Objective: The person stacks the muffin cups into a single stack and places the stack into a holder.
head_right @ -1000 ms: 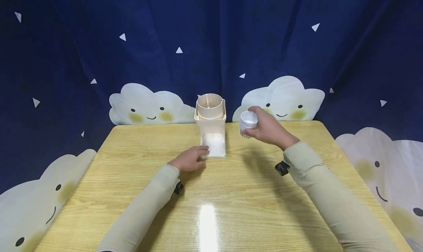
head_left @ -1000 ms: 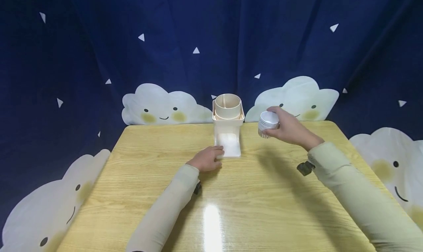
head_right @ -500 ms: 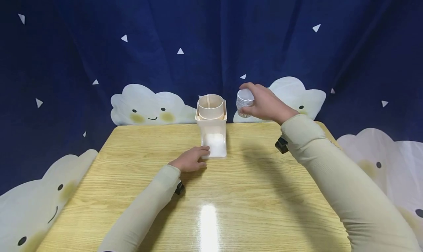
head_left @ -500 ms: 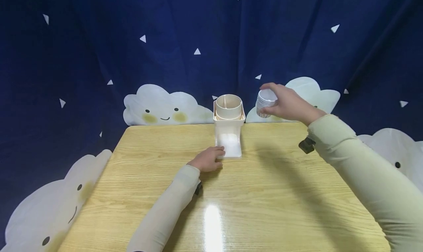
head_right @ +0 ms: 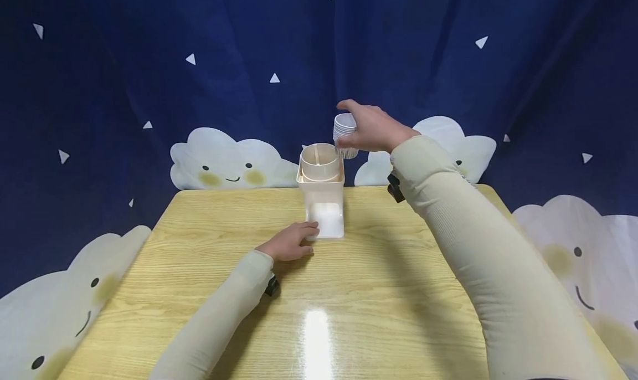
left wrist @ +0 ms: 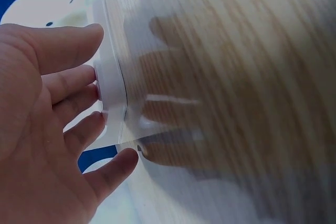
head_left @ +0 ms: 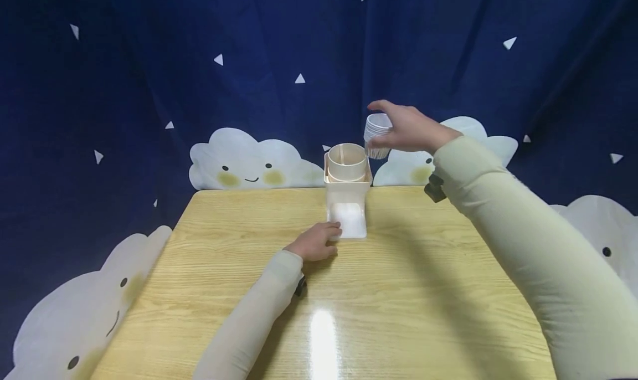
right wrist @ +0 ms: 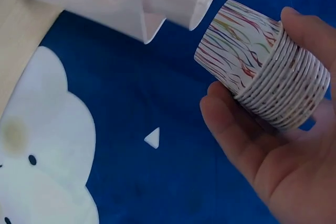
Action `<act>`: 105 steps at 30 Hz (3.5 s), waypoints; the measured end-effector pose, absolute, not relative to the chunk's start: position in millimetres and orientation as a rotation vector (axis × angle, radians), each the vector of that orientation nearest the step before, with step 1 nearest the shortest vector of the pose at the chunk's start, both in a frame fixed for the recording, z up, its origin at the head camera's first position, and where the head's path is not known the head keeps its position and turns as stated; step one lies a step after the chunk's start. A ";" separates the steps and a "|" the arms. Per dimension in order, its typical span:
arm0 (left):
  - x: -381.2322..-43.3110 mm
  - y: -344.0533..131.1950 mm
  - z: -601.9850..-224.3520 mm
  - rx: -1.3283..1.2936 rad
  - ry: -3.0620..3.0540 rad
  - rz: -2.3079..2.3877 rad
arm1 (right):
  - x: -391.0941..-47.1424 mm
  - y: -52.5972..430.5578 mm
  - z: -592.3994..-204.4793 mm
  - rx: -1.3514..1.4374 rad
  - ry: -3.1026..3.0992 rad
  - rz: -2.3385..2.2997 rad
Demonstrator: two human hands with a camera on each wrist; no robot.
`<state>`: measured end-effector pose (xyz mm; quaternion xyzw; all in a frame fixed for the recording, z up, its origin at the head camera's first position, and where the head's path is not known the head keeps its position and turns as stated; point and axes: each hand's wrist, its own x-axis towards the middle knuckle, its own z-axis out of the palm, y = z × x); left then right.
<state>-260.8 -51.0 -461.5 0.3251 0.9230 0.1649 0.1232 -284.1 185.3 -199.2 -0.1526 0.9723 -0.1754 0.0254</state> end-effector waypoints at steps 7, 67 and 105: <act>-260.3 -49.7 -461.0 0.953 2.697 0.466 | -292.2 158.3 -192.3 -0.454 2.969 -0.552; -254.9 -49.6 -465.8 0.957 2.720 0.436 | -317.5 133.8 -239.1 -0.531 2.977 -0.316; -258.4 -53.8 -456.1 0.942 2.687 0.463 | -296.0 155.6 -237.7 -0.588 3.049 -0.499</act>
